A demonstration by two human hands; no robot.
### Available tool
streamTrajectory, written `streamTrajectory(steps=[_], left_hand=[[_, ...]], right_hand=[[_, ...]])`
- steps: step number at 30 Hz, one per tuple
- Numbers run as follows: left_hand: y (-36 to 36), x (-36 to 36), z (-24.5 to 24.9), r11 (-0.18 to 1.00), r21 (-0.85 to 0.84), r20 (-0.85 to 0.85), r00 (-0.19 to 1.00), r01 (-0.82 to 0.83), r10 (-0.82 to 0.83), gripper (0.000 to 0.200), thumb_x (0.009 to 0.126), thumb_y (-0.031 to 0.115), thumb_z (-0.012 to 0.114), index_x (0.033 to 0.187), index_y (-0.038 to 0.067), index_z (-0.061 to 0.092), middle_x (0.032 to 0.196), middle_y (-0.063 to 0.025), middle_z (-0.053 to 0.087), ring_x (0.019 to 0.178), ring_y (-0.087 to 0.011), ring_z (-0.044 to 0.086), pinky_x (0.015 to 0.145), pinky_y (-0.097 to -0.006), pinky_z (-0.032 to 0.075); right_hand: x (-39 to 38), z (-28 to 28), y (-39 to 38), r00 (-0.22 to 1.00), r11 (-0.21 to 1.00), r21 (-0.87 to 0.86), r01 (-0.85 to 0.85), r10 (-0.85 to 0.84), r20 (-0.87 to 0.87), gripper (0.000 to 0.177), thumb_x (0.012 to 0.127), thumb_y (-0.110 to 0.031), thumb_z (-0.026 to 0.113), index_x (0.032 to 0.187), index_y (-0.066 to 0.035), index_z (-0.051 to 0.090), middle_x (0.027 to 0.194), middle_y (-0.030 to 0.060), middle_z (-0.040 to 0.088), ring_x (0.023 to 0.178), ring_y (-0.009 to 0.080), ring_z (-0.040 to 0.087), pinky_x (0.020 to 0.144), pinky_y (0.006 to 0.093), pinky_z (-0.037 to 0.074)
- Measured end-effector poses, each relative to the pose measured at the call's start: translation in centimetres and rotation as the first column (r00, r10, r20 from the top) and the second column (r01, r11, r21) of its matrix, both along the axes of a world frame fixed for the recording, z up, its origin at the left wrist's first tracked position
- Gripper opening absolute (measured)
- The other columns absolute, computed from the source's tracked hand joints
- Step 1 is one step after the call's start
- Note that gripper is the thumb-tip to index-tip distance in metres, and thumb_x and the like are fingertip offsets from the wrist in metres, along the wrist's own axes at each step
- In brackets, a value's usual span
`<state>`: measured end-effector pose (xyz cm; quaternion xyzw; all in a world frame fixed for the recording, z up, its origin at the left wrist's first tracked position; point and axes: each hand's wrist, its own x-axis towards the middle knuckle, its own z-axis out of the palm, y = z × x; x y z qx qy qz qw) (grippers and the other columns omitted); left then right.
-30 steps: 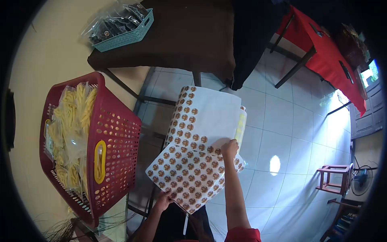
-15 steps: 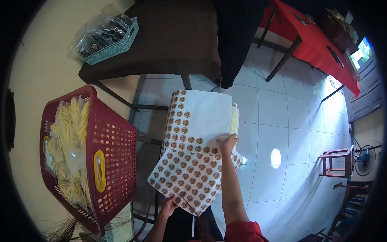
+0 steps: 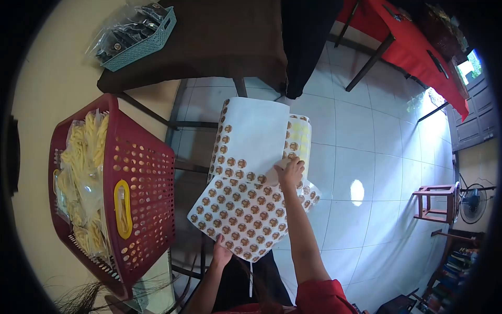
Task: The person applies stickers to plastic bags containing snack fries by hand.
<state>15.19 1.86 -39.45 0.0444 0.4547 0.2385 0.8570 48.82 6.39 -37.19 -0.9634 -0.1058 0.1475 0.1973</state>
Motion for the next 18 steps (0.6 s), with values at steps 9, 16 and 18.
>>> streamTrajectory(steps=[9,16,18], left_hand=[[0.0,0.2,-0.5,1.000,-0.017,0.020,0.999,-0.025,0.026,0.040,0.083,0.028,0.036,0.117,0.006,0.032,0.118,-0.0067,0.037,0.109,-0.0217,0.036,0.090,-0.0369,0.028],[0.2,0.9,1.0,0.999,-0.029,0.055,0.998,-0.026,0.028,0.039,0.084,0.027,0.036,0.116,0.006,0.033,0.118,-0.0070,0.038,0.108,-0.0214,0.036,0.089,-0.0360,0.031],[0.3,1.1,1.6,1.000,-0.014,0.105,0.994,-0.011,0.012,0.040,0.084,0.027,0.036,0.117,0.006,0.032,0.118,-0.0072,0.038,0.108,-0.0216,0.037,0.089,-0.0363,0.031]], right_hand=[[-2.0,-2.3,1.1,0.954,0.950,0.189,-0.247,0.205,0.220,0.035,0.057,-0.014,0.068,0.088,-0.010,0.053,0.096,0.0093,0.042,0.089,0.0284,0.044,0.075,0.0365,0.038],[-1.7,-0.8,3.5,0.976,0.970,0.142,0.195,-0.178,-0.124,0.066,0.049,-0.017,0.070,0.101,-0.002,0.032,0.094,0.0200,0.038,0.089,0.0348,0.045,0.073,0.0387,0.040],[-1.3,-0.7,3.8,0.968,0.960,0.148,0.239,-0.223,-0.112,0.068,0.049,-0.015,0.070,0.102,-0.003,0.029,0.095,0.0205,0.036,0.087,0.0370,0.046,0.072,0.0383,0.042]])
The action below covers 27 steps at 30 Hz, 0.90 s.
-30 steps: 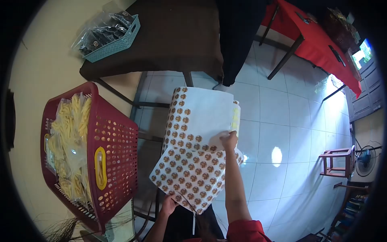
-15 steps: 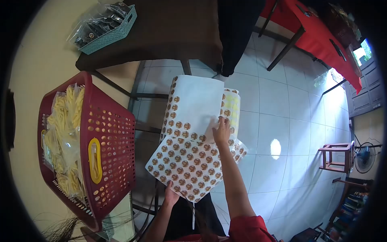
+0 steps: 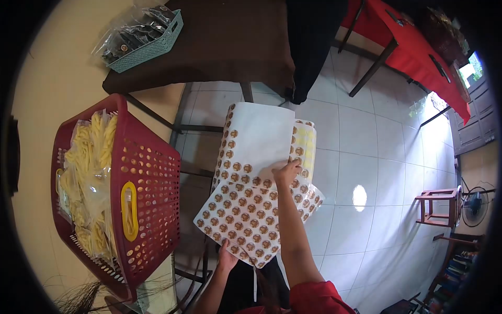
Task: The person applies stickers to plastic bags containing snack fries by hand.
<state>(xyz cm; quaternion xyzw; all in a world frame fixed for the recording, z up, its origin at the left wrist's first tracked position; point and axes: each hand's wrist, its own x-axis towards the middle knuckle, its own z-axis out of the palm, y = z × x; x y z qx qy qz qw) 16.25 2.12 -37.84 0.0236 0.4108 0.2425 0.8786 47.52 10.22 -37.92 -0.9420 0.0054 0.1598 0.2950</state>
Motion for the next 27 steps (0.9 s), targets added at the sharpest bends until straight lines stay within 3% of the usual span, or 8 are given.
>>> streamTrajectory(steps=[5,7,8,10,14,16,21,27], left_hand=[[-0.5,-0.6,-1.6,0.996,-0.068,-0.003,0.999,-0.052,0.052,0.042,0.083,0.028,0.038,0.118,0.006,0.030,0.118,-0.0079,0.038,0.108,-0.0225,0.037,0.089,-0.0366,0.031],[-0.7,-0.8,-1.9,0.999,-0.027,-0.027,0.999,-0.043,0.043,0.044,0.083,0.029,0.039,0.118,0.005,0.030,0.119,-0.0079,0.037,0.108,-0.0230,0.037,0.090,-0.0373,0.031],[-0.7,-0.8,-2.1,0.999,-0.029,-0.026,0.999,-0.046,0.046,0.044,0.083,0.029,0.039,0.118,0.005,0.030,0.119,-0.0079,0.037,0.108,-0.0230,0.037,0.090,-0.0373,0.031],[-0.7,-0.7,-2.3,0.997,-0.038,-0.007,0.998,-0.064,0.064,0.044,0.083,0.030,0.039,0.119,0.005,0.029,0.120,-0.0077,0.036,0.109,-0.0236,0.036,0.090,-0.0383,0.030],[0.6,1.5,0.4,0.997,0.029,0.002,0.998,-0.066,0.066,0.042,0.084,0.030,0.038,0.118,0.007,0.030,0.118,-0.0091,0.038,0.107,-0.0232,0.038,0.088,-0.0404,0.034],[1.6,2.5,1.6,0.989,0.136,0.005,0.999,-0.048,0.048,0.045,0.083,0.033,0.040,0.118,0.007,0.031,0.117,-0.0076,0.038,0.106,-0.0241,0.039,0.088,-0.0387,0.032],[5.2,3.0,3.7,0.986,0.084,0.150,0.980,-0.141,0.128,0.042,0.082,0.033,0.040,0.116,0.008,0.036,0.116,-0.0076,0.040,0.106,-0.0258,0.038,0.088,-0.0424,0.031],[6.8,4.0,-0.8,0.973,0.071,0.115,0.971,-0.220,0.211,0.044,0.085,0.036,0.028,0.120,0.009,0.028,0.122,-0.0077,0.033,0.111,-0.0248,0.032,0.090,-0.0421,0.029]], right_hand=[[1.0,-0.2,-0.3,0.944,0.956,0.037,-0.293,0.295,-0.148,0.060,0.055,-0.011,0.066,0.106,0.002,0.038,0.096,0.0206,0.048,0.086,0.0338,0.050,0.073,0.0362,0.044],[0.8,1.0,0.1,0.919,0.915,0.241,-0.325,0.365,-0.147,0.049,0.059,-0.007,0.062,0.104,0.001,0.046,0.092,0.0174,0.054,0.085,0.0294,0.053,0.072,0.0342,0.044],[0.5,0.8,0.4,0.918,0.914,0.239,-0.328,0.367,-0.147,0.049,0.059,-0.007,0.062,0.104,0.001,0.046,0.092,0.0174,0.054,0.085,0.0294,0.053,0.072,0.0342,0.044],[-0.3,0.9,1.2,0.914,0.700,0.670,-0.248,0.398,-0.078,0.043,0.061,-0.002,0.058,0.103,-0.001,0.048,0.090,0.0146,0.055,0.083,0.0256,0.054,0.069,0.0308,0.044],[-2.6,9.3,0.9,0.830,0.542,0.838,-0.065,0.495,-0.256,0.038,0.068,0.005,0.050,0.105,-0.001,0.045,0.092,0.0087,0.053,0.080,0.0147,0.052,0.067,0.0252,0.042],[-3.2,12.9,-0.6,0.835,0.555,0.830,-0.055,0.481,-0.267,0.037,0.069,0.005,0.050,0.105,0.000,0.045,0.092,0.0080,0.053,0.081,0.0133,0.051,0.069,0.0245,0.041],[-3.0,16.1,-6.9,0.850,0.515,0.854,-0.069,0.479,-0.220,0.034,0.070,0.003,0.052,0.104,0.000,0.045,0.092,0.0064,0.053,0.083,0.0117,0.049,0.072,0.0240,0.039],[-0.6,15.4,-14.4,0.843,0.620,0.776,0.111,0.355,-0.404,0.035,0.071,-0.003,0.056,0.103,0.000,0.044,0.092,0.0071,0.053,0.081,0.0134,0.051,0.069,0.0252,0.043]])
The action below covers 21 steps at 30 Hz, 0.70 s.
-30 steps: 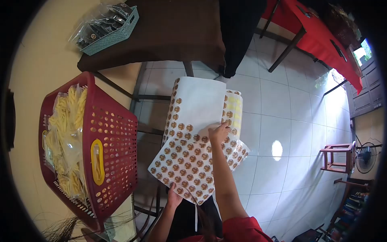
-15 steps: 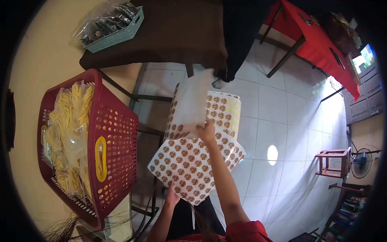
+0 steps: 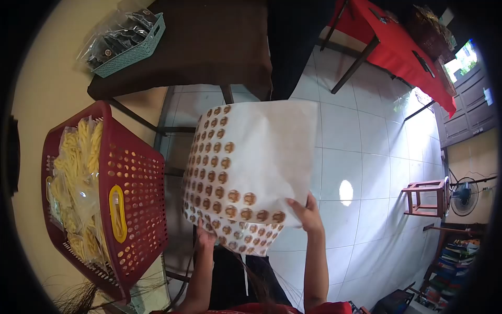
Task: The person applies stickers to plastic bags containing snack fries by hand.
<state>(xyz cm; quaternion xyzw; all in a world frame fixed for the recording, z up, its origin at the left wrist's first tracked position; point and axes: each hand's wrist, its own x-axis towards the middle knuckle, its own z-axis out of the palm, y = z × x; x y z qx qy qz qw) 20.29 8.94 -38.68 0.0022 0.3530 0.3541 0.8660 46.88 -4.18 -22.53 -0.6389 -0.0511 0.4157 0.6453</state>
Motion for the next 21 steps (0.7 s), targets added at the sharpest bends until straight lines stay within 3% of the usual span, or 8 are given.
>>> streamTrajectory(steps=[1,5,10,13,15,17,19,21], left_hand=[[0.3,0.4,-0.9,0.989,-0.149,-0.086,0.996,-0.022,0.009,0.042,0.085,0.035,0.028,0.118,0.009,0.030,0.120,-0.0074,0.035,0.111,-0.0242,0.032,0.088,-0.0425,0.030],[1.9,2.0,-4.0,0.995,0.016,-0.164,0.982,0.102,-0.098,0.041,0.085,0.035,0.029,0.116,0.008,0.033,0.116,-0.0069,0.039,0.106,-0.0256,0.038,0.086,-0.0434,0.032],[1.8,1.8,-3.7,0.994,0.031,-0.171,0.981,0.100,-0.093,0.040,0.085,0.034,0.029,0.115,0.008,0.034,0.115,-0.0067,0.040,0.105,-0.0235,0.040,0.086,-0.0404,0.033],[0.9,1.3,-2.1,0.996,-0.039,-0.011,0.996,0.084,-0.085,0.035,0.085,0.026,0.034,0.115,0.007,0.034,0.114,-0.0069,0.041,0.103,-0.0214,0.041,0.085,-0.0367,0.035],[0.0,0.5,-4.1,0.972,0.094,-0.336,0.925,0.217,-0.174,0.032,0.083,0.017,0.041,0.113,0.007,0.037,0.112,-0.0066,0.042,0.101,-0.0197,0.042,0.084,-0.0340,0.036],[0.5,1.5,-3.6,0.989,0.037,-0.291,0.949,0.140,-0.124,0.033,0.080,0.013,0.047,0.111,0.006,0.039,0.110,-0.0057,0.044,0.099,-0.0182,0.043,0.080,-0.0332,0.038],[1.4,2.7,-3.2,0.997,0.043,-0.515,0.856,0.064,-0.032,0.032,0.080,0.015,0.047,0.110,0.006,0.040,0.106,-0.0053,0.045,0.097,-0.0182,0.045,0.078,-0.0338,0.041],[2.8,3.1,-4.9,0.984,0.105,-0.504,0.861,0.141,-0.070,0.033,0.080,0.014,0.046,0.111,0.007,0.039,0.105,-0.0055,0.045,0.097,-0.0188,0.046,0.076,-0.0344,0.043]], right_hand=[[0.3,-0.1,-0.7,0.998,0.998,-0.040,0.047,-0.048,-0.036,0.036,0.070,-0.003,0.056,0.104,0.000,0.044,0.092,0.0078,0.054,0.081,0.0140,0.052,0.067,0.0256,0.044],[0.4,-2.0,-2.8,0.983,0.985,-0.076,0.154,-0.160,-0.089,0.038,0.070,-0.002,0.055,0.106,-0.001,0.043,0.093,0.0101,0.053,0.081,0.0154,0.053,0.066,0.0263,0.044],[-1.1,-6.7,-5.4,0.958,0.979,-0.064,0.193,-0.202,-0.204,0.040,0.070,0.000,0.054,0.108,-0.002,0.041,0.095,0.0102,0.053,0.084,0.0173,0.053,0.067,0.0270,0.044],[-2.3,-6.2,-6.1,0.907,0.962,-0.059,0.268,-0.273,-0.320,0.043,0.070,0.002,0.053,0.110,-0.003,0.039,0.097,0.0102,0.052,0.085,0.0190,0.052,0.068,0.0275,0.045],[-2.7,-4.9,-6.7,0.883,0.938,-0.022,0.346,-0.333,-0.331,0.044,0.070,0.003,0.052,0.112,-0.003,0.037,0.097,0.0115,0.051,0.084,0.0212,0.053,0.068,0.0298,0.046],[-2.1,-2.7,-7.1,0.866,0.928,-0.016,0.372,-0.353,-0.355,0.049,0.068,0.004,0.053,0.113,-0.004,0.037,0.097,0.0102,0.051,0.084,0.0186,0.052,0.068,0.0279,0.045],[-1.3,-0.4,-7.3,0.907,0.931,-0.002,0.364,-0.355,-0.226,0.051,0.067,0.005,0.054,0.114,-0.002,0.036,0.097,0.0104,0.051,0.083,0.0191,0.053,0.069,0.0280,0.044],[-0.8,0.8,-8.1,0.913,0.928,-0.029,0.372,-0.371,-0.170,0.052,0.067,0.005,0.054,0.115,-0.001,0.035,0.097,0.0108,0.051,0.083,0.0195,0.053,0.070,0.0278,0.043]])
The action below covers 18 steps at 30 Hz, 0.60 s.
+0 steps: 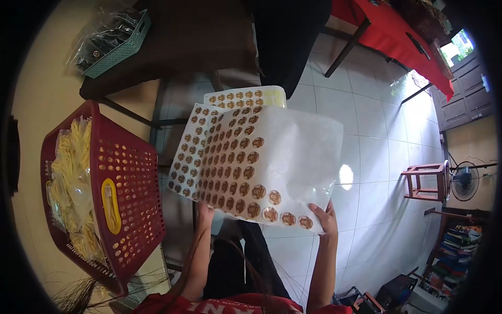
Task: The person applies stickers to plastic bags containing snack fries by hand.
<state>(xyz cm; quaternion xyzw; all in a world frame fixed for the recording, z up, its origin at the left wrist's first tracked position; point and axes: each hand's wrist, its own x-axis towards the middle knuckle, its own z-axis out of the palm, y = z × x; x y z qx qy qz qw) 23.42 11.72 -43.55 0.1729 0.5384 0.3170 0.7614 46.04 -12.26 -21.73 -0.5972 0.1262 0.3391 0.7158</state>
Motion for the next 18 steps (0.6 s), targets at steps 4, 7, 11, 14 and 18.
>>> streamTrajectory(steps=[4,7,11,14,18], left_hand=[[0.6,0.5,-1.8,0.998,0.025,-0.012,0.998,-0.064,0.064,0.046,0.075,0.017,0.053,0.113,0.005,0.032,0.110,-0.0081,0.041,0.099,-0.0209,0.044,0.079,-0.0362,0.043],[-2.1,0.3,-1.6,0.999,-0.021,-0.031,0.998,-0.047,0.046,0.042,0.079,0.026,0.047,0.110,0.000,0.037,0.109,-0.0080,0.044,0.097,-0.0203,0.046,0.077,-0.0347,0.042],[-6.2,3.0,8.8,0.961,-0.233,0.643,0.765,0.147,0.039,0.050,0.081,0.043,0.034,0.115,0.006,0.037,0.115,-0.0091,0.041,0.103,-0.0242,0.041,0.086,-0.0385,0.033],[-7.5,4.0,14.6,0.952,-0.292,0.769,0.615,0.095,0.174,0.052,0.082,0.042,0.030,0.118,0.005,0.034,0.118,-0.0118,0.038,0.109,-0.0261,0.036,0.089,-0.0414,0.031],[-5.4,4.8,14.5,0.985,0.010,0.668,0.732,0.170,-0.133,0.041,0.084,0.030,0.035,0.115,0.004,0.036,0.115,-0.0105,0.042,0.104,-0.0220,0.042,0.087,-0.0397,0.036]], right_hand=[[0.2,1.5,-1.6,0.998,0.998,0.031,-0.047,0.046,0.048,0.051,0.066,0.005,0.054,0.114,0.001,0.035,0.098,0.0117,0.051,0.085,0.0198,0.052,0.072,0.0283,0.042],[-0.2,3.2,-1.7,0.993,1.000,0.012,0.007,-0.008,0.115,0.050,0.064,0.004,0.055,0.111,0.003,0.036,0.095,0.0126,0.051,0.084,0.0206,0.051,0.075,0.0292,0.040],[-0.2,6.6,-1.6,0.981,0.999,-0.010,-0.034,0.035,0.193,0.049,0.062,0.002,0.055,0.108,0.003,0.038,0.094,0.0131,0.051,0.084,0.0213,0.051,0.074,0.0295,0.040],[-0.3,9.3,-2.2,0.972,0.997,0.006,-0.075,0.072,0.225,0.051,0.061,0.001,0.057,0.108,0.004,0.038,0.094,0.0131,0.051,0.083,0.0212,0.051,0.075,0.0299,0.040],[-0.5,11.9,-6.1,0.938,1.000,-0.006,0.011,-0.009,0.346,0.054,0.057,-0.001,0.058,0.107,0.005,0.038,0.093,0.0139,0.051,0.081,0.0216,0.052,0.072,0.0297,0.042]])
